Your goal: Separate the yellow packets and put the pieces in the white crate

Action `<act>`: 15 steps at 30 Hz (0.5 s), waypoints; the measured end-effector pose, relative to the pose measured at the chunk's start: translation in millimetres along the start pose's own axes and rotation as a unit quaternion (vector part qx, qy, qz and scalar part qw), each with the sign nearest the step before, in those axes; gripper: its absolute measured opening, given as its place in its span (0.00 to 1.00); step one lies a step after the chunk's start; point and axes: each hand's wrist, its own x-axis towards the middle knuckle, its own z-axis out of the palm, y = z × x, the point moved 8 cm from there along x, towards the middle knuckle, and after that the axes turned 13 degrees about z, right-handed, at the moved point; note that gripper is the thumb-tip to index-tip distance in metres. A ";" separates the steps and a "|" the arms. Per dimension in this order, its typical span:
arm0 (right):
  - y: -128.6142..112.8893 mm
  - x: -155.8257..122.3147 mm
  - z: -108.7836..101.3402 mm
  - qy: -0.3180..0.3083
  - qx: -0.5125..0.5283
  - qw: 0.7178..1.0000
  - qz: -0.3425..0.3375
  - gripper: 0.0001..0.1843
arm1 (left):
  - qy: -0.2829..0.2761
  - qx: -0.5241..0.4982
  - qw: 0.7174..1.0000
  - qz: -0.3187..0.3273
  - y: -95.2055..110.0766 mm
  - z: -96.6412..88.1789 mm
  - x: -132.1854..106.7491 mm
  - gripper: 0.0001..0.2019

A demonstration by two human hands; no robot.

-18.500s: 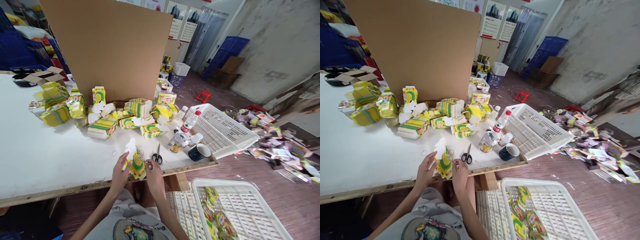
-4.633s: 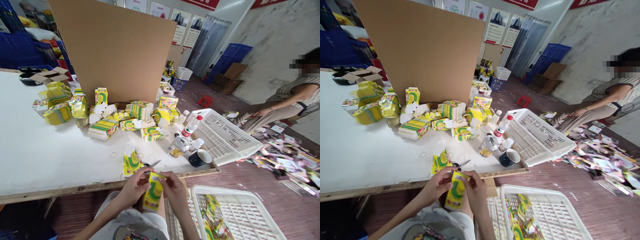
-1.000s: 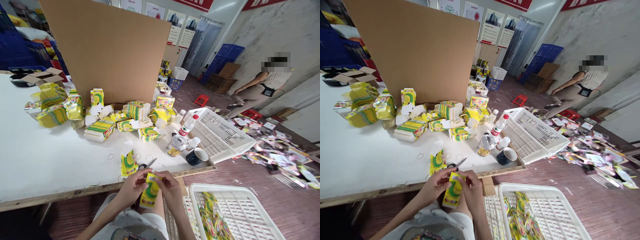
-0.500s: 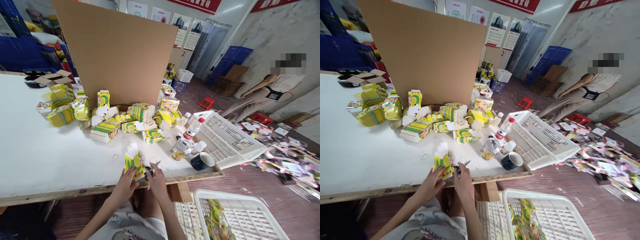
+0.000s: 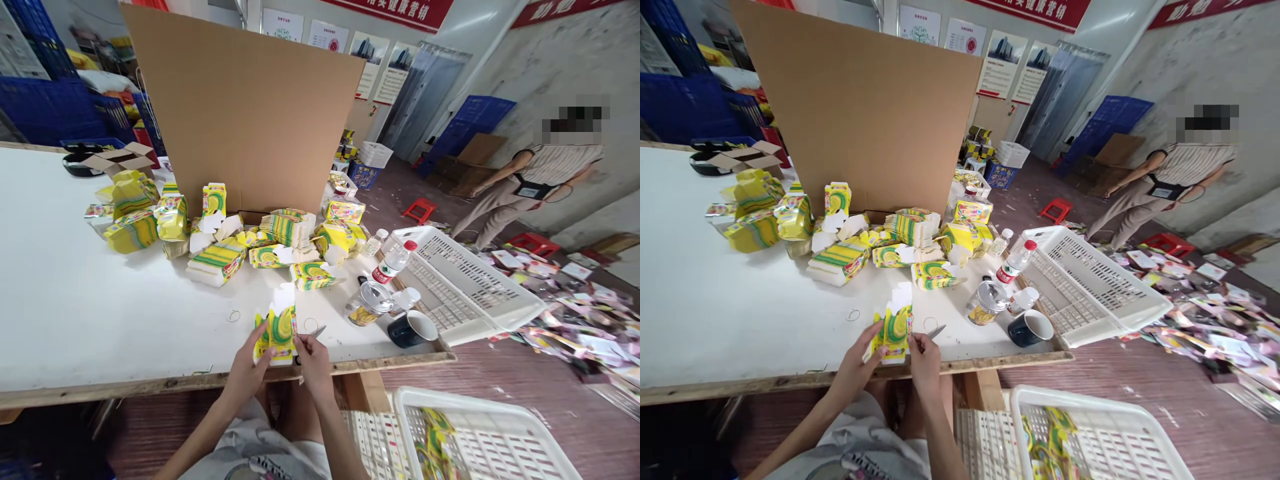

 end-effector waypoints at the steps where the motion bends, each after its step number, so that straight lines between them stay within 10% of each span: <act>1: -2.2 -3.7 -1.2 -0.009 0.017 1.000 0.003 0.19 | 0.020 -0.031 0.999 -0.008 1.6 -1.6 1.8 0.30; 15: -20.4 -42.8 -8.7 -0.075 0.097 0.992 -0.013 0.16 | -0.041 -0.320 0.938 -0.125 37.6 44.8 3.7 0.25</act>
